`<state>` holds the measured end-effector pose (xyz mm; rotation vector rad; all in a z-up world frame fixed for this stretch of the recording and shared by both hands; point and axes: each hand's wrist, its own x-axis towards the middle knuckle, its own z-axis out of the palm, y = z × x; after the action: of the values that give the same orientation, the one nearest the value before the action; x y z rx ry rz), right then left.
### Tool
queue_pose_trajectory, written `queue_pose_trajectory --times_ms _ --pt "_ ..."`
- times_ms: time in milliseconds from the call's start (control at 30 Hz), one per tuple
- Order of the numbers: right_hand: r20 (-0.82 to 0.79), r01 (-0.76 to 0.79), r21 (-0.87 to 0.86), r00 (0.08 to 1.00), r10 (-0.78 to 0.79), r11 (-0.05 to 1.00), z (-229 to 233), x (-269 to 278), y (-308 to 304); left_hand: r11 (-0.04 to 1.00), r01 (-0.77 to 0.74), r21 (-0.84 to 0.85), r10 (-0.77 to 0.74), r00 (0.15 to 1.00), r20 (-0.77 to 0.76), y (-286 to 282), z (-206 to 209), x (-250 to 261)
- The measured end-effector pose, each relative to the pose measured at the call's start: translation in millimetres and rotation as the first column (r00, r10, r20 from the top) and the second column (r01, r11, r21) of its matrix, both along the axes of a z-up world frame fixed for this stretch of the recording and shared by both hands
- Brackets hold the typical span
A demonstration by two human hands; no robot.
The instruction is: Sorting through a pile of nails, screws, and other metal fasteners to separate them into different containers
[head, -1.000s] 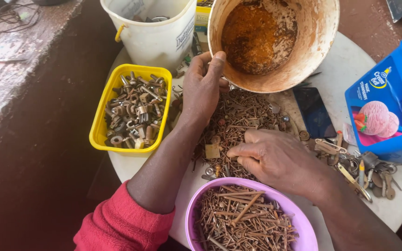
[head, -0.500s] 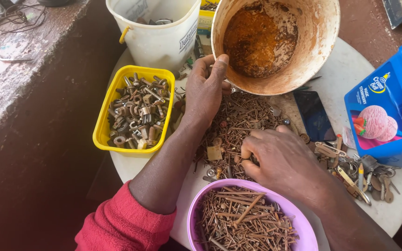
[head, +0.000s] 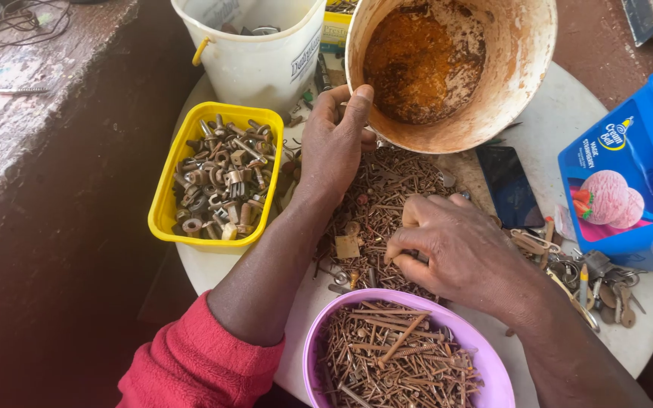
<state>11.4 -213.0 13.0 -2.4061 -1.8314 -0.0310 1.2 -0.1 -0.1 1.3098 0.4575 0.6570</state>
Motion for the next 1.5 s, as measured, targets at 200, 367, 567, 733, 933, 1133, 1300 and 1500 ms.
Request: queue_pose_trajectory --times_ms 200,367,567,733,933,1133,1300,1500 --pt "-0.122 -0.046 -0.002 0.991 0.046 0.999 -2 -3 4 1.000 -0.005 -0.003 0.005 1.000 -0.011 0 0 0" --pt "-0.048 -0.064 -0.029 0.997 0.062 0.998 -11 0 4 1.000 -0.001 -0.010 0.002 1.000 0.011 0 -1 1" --pt "-0.359 -0.039 0.207 0.927 0.113 0.978 19 11 -1 1.000 -0.002 -0.013 0.002 1.000 0.017 1 -3 3" --pt "-0.846 0.433 0.168 0.525 -0.097 0.886 6 32 -17 1.000 0.012 -0.006 -0.012 0.999 0.032 0 -4 2" --pt "-0.929 0.546 0.197 0.369 -0.023 0.815 -3 42 -20 0.999 0.033 -0.016 -0.032 0.997 0.072 2 -6 4" --pt "-0.821 0.371 0.352 0.563 0.093 0.860 2 54 -29 0.999 0.038 -0.031 -0.036 0.998 0.055 1 -3 2" --pt "-0.927 0.551 0.260 0.372 0.046 0.793 -5 68 -37 0.998 0.033 -0.049 -0.031 0.999 0.042 0 -1 0" --pt "-0.848 0.486 0.344 0.528 0.043 0.804 2 58 -27 0.996 0.083 0.027 -0.086 0.985 0.148 6 -20 3"
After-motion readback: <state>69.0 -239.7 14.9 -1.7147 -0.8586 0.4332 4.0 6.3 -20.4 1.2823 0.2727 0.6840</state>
